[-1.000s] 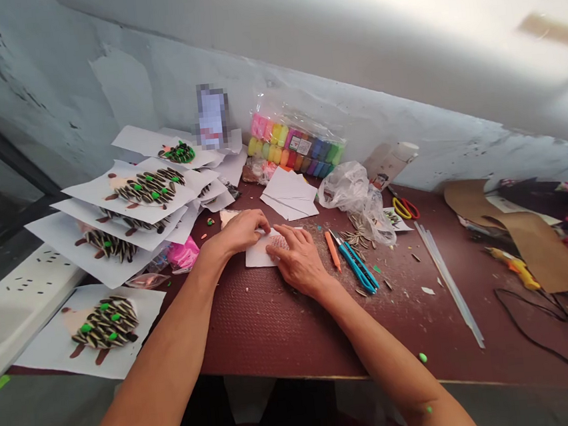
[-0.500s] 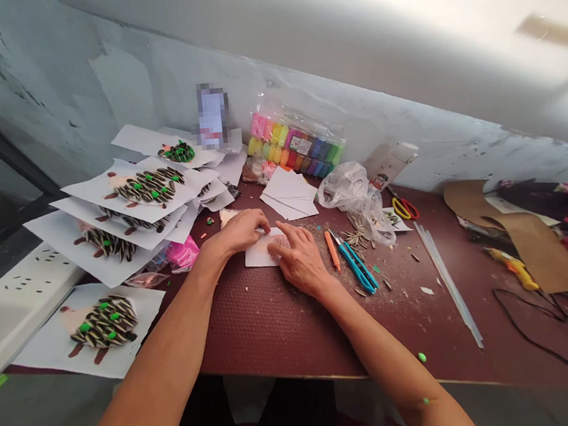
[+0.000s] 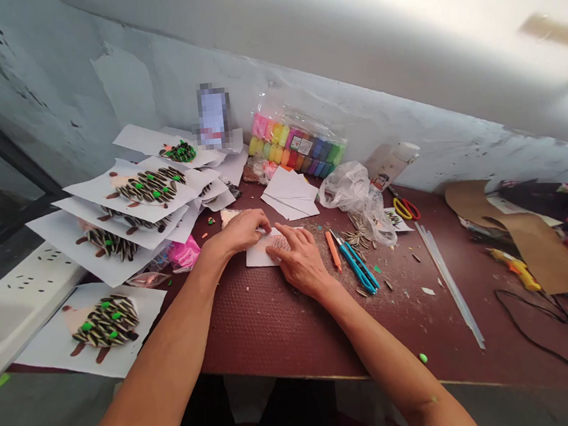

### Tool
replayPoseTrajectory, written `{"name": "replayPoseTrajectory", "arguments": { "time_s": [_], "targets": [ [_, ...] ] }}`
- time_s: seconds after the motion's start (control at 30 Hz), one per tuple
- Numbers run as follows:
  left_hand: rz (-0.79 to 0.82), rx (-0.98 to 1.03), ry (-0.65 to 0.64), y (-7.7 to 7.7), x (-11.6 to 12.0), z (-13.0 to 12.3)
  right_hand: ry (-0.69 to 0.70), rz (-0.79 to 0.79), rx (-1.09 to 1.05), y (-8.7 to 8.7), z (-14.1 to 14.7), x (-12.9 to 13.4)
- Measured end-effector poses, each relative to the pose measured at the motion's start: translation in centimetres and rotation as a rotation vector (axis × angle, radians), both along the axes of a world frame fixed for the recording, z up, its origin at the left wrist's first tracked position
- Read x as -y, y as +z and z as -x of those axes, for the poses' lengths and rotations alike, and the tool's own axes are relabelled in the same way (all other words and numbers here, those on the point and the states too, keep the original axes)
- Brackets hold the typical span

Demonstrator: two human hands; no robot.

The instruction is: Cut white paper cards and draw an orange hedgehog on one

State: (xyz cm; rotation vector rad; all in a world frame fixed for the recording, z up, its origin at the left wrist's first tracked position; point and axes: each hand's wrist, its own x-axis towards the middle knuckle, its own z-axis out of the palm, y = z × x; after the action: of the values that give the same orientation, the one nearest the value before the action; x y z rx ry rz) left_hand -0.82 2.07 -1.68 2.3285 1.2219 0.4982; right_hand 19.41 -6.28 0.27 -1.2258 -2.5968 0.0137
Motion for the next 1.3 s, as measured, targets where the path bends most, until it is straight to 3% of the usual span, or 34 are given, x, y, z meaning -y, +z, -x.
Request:
{"name": "replayPoseTrajectory", "arguments": {
  "time_s": [0.33, 0.5, 0.7, 0.9, 1.3],
  "targets": [
    [0.023, -0.006, 0.004, 0.8, 0.5, -0.1, -0.064, 0.017, -0.073, -0.5, -0.4, -0.2],
    [0.017, -0.003, 0.013, 0.6, 0.4, -0.1, -0.044, 0.032, -0.005, -0.4, -0.3, -0.1],
    [0.013, -0.012, 0.010, 0.7, 0.4, -0.1, -0.102, 0.030, -0.084, -0.6, -0.3, -0.1],
    [0.009, -0.004, 0.015, 0.3, 0.3, -0.1, -0.022, 0.025, 0.000, -0.4, 0.4, 0.3],
    [0.009, -0.003, 0.013, 0.4, 0.3, -0.2, -0.058, 0.041, -0.022, -0.7, 0.5, 0.4]
  ]
}}
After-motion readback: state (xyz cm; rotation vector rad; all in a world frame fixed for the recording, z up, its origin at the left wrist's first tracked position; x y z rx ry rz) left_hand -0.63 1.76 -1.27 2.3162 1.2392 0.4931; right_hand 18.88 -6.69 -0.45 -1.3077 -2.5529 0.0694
